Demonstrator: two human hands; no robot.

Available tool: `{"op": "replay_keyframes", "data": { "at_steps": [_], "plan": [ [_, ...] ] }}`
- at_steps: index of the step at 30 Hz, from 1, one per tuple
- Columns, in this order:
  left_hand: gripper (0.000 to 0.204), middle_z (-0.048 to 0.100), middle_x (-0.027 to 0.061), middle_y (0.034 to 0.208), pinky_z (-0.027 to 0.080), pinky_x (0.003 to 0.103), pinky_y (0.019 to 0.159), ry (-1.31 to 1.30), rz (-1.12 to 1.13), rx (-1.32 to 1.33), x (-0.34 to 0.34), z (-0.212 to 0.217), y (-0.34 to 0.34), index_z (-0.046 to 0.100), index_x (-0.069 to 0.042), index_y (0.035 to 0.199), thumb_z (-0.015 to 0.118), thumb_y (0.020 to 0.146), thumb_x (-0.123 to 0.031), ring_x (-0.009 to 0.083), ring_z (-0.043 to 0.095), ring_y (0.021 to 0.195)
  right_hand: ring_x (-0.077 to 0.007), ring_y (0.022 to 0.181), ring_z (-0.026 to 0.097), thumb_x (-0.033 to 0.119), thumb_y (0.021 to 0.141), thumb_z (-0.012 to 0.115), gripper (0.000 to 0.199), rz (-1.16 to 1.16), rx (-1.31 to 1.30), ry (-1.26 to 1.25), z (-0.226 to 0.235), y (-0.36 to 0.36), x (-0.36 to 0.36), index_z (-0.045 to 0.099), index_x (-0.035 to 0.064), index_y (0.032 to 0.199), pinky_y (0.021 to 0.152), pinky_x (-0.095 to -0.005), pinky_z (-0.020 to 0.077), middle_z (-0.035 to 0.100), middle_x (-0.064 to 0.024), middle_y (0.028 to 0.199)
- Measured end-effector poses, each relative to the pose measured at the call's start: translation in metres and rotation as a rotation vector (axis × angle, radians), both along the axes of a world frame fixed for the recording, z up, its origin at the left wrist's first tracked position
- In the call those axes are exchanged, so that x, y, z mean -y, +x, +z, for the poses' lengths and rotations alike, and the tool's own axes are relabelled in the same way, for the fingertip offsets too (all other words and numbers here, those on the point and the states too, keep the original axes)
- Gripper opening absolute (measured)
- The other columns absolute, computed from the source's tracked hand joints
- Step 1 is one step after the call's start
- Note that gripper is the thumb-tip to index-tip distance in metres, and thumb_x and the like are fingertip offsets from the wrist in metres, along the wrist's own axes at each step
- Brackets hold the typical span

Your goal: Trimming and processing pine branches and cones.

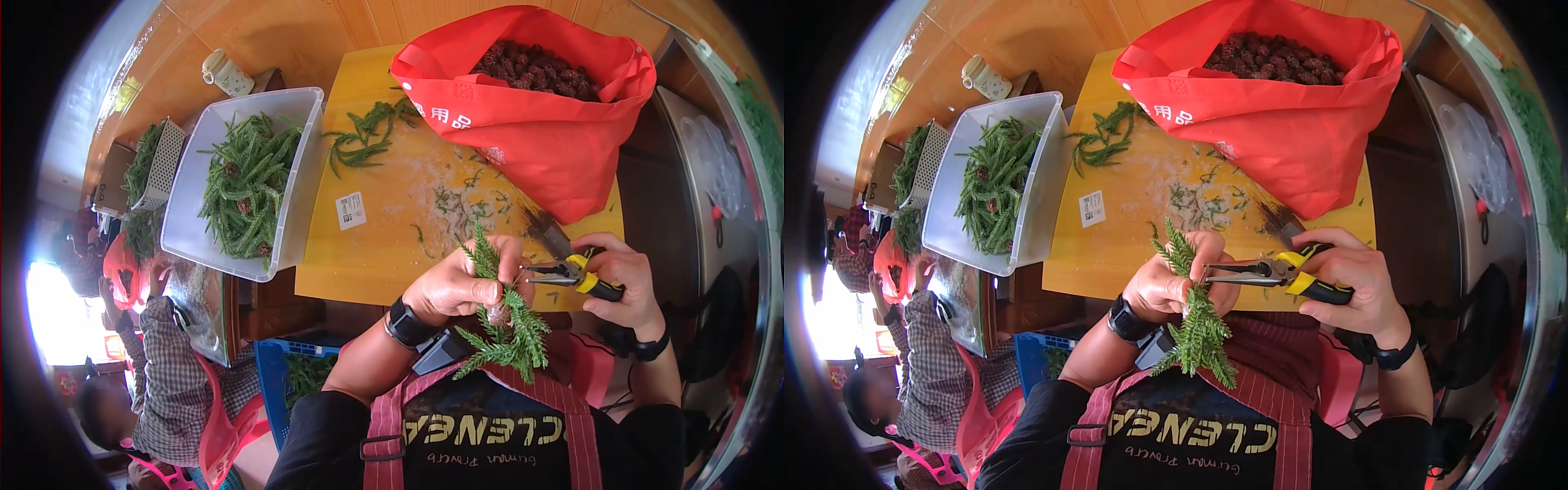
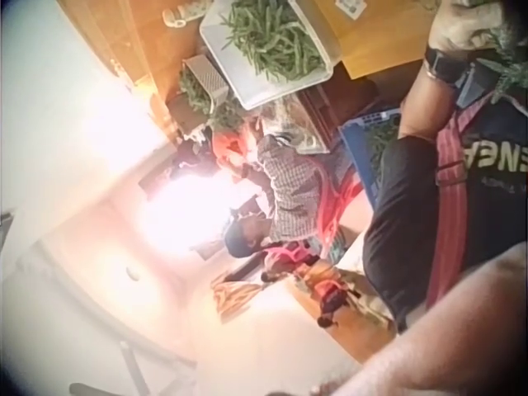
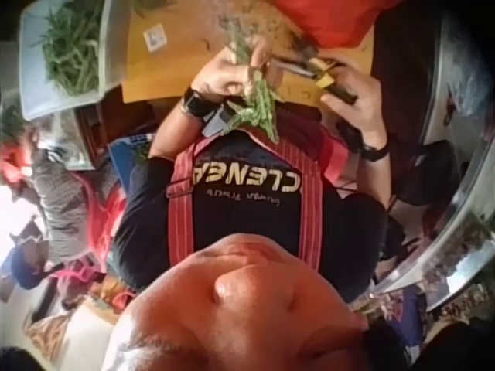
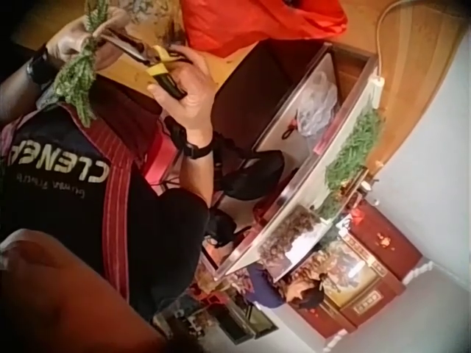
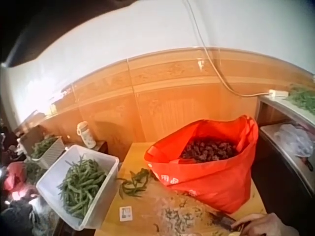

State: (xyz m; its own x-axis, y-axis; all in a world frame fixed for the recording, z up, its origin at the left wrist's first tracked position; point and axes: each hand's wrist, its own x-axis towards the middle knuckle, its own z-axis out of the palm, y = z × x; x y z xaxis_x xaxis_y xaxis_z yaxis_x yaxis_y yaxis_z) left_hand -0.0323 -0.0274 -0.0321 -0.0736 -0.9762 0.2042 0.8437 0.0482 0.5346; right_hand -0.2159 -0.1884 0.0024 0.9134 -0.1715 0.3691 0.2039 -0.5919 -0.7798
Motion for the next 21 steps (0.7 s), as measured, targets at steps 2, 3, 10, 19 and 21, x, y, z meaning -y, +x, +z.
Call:
{"op": "replay_keyframes", "data": {
  "at_steps": [2, 3, 10, 19, 21],
  "plan": [
    [0.031, 0.056, 0.0119, 0.061, 0.035, 0.03, 0.049, 0.038, -0.051, 0.014, -0.0019, -0.0015, 0.0006, 0.046, -0.014, 0.075, 0.074, 0.072, -0.026, 0.0208, 0.049, 0.055, -0.0377, 0.091, 0.059, 0.031, 0.069, 0.071, 0.036, 0.015, 0.007, -0.005, 0.0009, 0.0012, 0.0006, 0.047, 0.0043, 0.065, 0.073, -0.0405, 0.0465, 0.059, -0.0093, 0.07],
    [0.031, 0.056, 0.0119, 0.061, 0.035, 0.03, 0.049, 0.039, -0.051, 0.014, -0.0019, -0.0028, 0.0003, 0.046, -0.014, 0.075, 0.074, 0.072, -0.026, 0.0208, 0.049, 0.055, -0.0374, 0.091, 0.059, 0.03, 0.069, 0.072, 0.036, 0.02, 0.008, -0.01, 0.0011, 0.0017, 0.0009, 0.048, 0.0043, 0.065, 0.073, -0.0403, 0.0466, 0.058, -0.0094, 0.07],
    [0.031, 0.057, 0.0121, 0.062, 0.035, 0.03, 0.049, 0.009, -0.092, -0.006, -0.001, -0.009, -0.0005, 0.046, -0.014, 0.075, 0.075, 0.072, -0.026, 0.0214, 0.05, 0.054, -0.0355, 0.087, 0.06, 0.029, 0.067, 0.074, 0.035, 0.019, 0.026, -0.011, -0.0012, 0.0011, 0.0014, 0.049, 0.0044, 0.065, 0.071, -0.0387, 0.0472, 0.058, -0.009, 0.068],
    [0.031, 0.057, 0.0128, 0.061, 0.035, 0.031, 0.048, 0.004, -0.118, -0.02, -0.001, -0.0095, -0.001, 0.047, -0.014, 0.075, 0.075, 0.072, -0.026, 0.022, 0.05, 0.054, -0.0339, 0.084, 0.06, 0.028, 0.066, 0.074, 0.035, 0.017, 0.044, -0.048, -0.0008, 0.0026, 0.0005, 0.049, 0.0048, 0.063, 0.069, -0.0378, 0.0475, 0.057, -0.0081, 0.067],
    [0.031, 0.057, 0.0128, 0.061, 0.035, 0.031, 0.048, -0.01, -0.12, -0.028, -0.0013, -0.01, -0.0016, 0.047, -0.014, 0.075, 0.075, 0.072, -0.026, 0.022, 0.05, 0.054, -0.0339, 0.083, 0.06, 0.028, 0.066, 0.075, 0.035, 0.02, 0.041, -0.043, -0.0004, 0.0024, -0.0001, 0.049, 0.0048, 0.063, 0.069, -0.0376, 0.0475, 0.057, -0.0079, 0.066]
  ]
}}
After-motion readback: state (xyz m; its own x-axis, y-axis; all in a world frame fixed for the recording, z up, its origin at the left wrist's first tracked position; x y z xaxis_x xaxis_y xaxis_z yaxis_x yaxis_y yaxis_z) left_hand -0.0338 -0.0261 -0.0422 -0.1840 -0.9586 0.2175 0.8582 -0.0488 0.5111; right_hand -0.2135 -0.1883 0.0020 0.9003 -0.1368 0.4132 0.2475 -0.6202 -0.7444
